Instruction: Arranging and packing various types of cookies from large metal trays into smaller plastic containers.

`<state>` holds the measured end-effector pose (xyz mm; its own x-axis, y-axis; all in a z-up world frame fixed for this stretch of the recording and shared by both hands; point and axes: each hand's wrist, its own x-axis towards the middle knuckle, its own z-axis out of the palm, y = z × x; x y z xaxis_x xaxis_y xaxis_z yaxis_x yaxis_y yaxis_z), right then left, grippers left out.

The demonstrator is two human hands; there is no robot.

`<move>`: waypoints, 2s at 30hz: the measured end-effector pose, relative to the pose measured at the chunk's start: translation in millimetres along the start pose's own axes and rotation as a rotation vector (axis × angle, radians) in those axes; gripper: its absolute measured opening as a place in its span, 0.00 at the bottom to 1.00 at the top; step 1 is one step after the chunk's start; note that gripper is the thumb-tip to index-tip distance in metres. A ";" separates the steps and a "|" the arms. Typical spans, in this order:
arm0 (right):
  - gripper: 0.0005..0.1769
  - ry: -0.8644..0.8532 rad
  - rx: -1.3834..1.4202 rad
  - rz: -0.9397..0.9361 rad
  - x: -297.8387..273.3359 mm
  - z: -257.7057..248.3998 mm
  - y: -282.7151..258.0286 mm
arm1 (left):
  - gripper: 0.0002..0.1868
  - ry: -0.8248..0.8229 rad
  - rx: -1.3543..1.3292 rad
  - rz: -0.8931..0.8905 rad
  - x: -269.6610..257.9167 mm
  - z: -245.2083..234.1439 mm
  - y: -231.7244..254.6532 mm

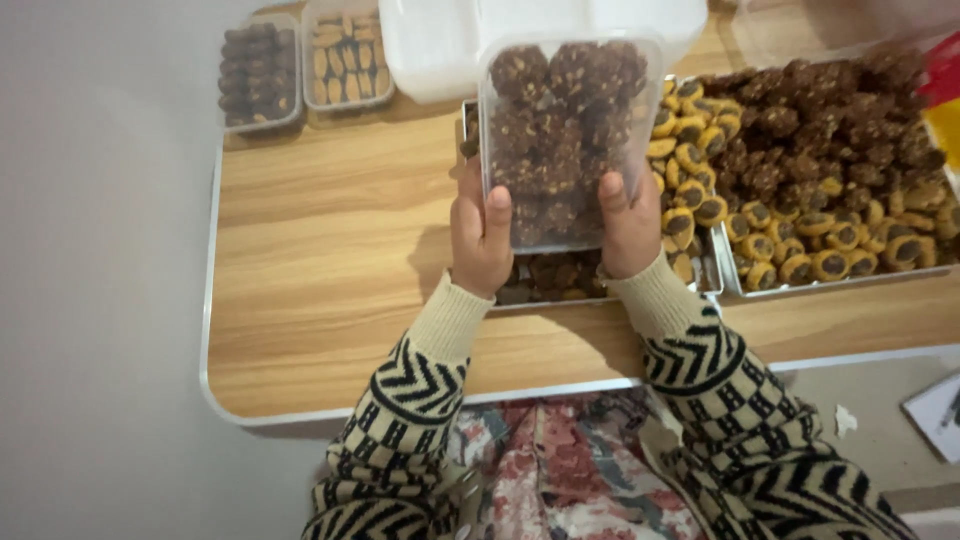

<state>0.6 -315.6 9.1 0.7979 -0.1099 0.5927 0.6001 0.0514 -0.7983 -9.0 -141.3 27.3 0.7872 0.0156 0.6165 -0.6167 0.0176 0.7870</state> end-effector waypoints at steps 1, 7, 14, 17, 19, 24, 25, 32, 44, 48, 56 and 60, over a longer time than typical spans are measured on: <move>0.34 0.001 -0.012 0.023 -2.1 -6.2 8.2 | 0.26 0.002 0.014 -0.007 -3.1 -1.3 -6.6; 0.35 0.000 -0.013 0.053 2.0 1.8 0.2 | 0.25 0.024 0.009 -0.004 9.5 1.2 17.8; 0.36 -0.003 0.015 0.093 -3.8 7.4 -3.4 | 0.25 0.030 -0.045 -0.045 -10.8 -0.2 -21.2; 0.36 -0.020 0.051 0.033 7.6 16.1 -20.5 | 0.25 0.029 -0.060 -0.035 -6.1 -0.2 -10.7; 0.37 -0.022 0.047 0.025 6.8 16.1 -23.2 | 0.26 0.032 -0.069 -0.034 -10.4 0.4 -19.3; 0.37 -0.016 0.057 0.030 -1.5 4.5 -4.5 | 0.26 0.029 -0.088 0.001 -6.0 2.8 -3.6; 0.37 -0.026 0.034 0.015 0.3 5.7 -9.1 | 0.27 0.035 -0.105 0.017 -8.4 3.3 -11.3; 0.36 -0.072 0.033 -0.034 3.3 9.1 -18.2 | 0.27 0.008 -0.156 0.044 5.4 -3.3 7.7; 0.29 0.031 -0.015 0.155 -12.5 -1.5 8.0 | 0.28 0.008 -0.005 -0.175 -9.4 1.6 -15.4; 0.32 0.044 -0.015 0.171 -7.3 4.3 -8.3 | 0.27 0.030 -0.011 -0.175 -7.0 4.7 -9.1; 0.32 -0.006 -0.018 0.251 -16.1 -35.4 45.1 | 0.27 0.056 0.001 -0.174 0.5 1.0 -10.3; 0.31 -0.067 -0.042 0.318 0.5 2.0 -15.7 | 0.25 0.137 0.074 -0.235 8.4 -15.5 -3.9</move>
<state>-8.3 -314.5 22.1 0.9479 -0.0296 0.3172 0.3181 0.0314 -0.9475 0.0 -125.8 29.1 0.8981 0.1553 0.4116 -0.4112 -0.0358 0.9108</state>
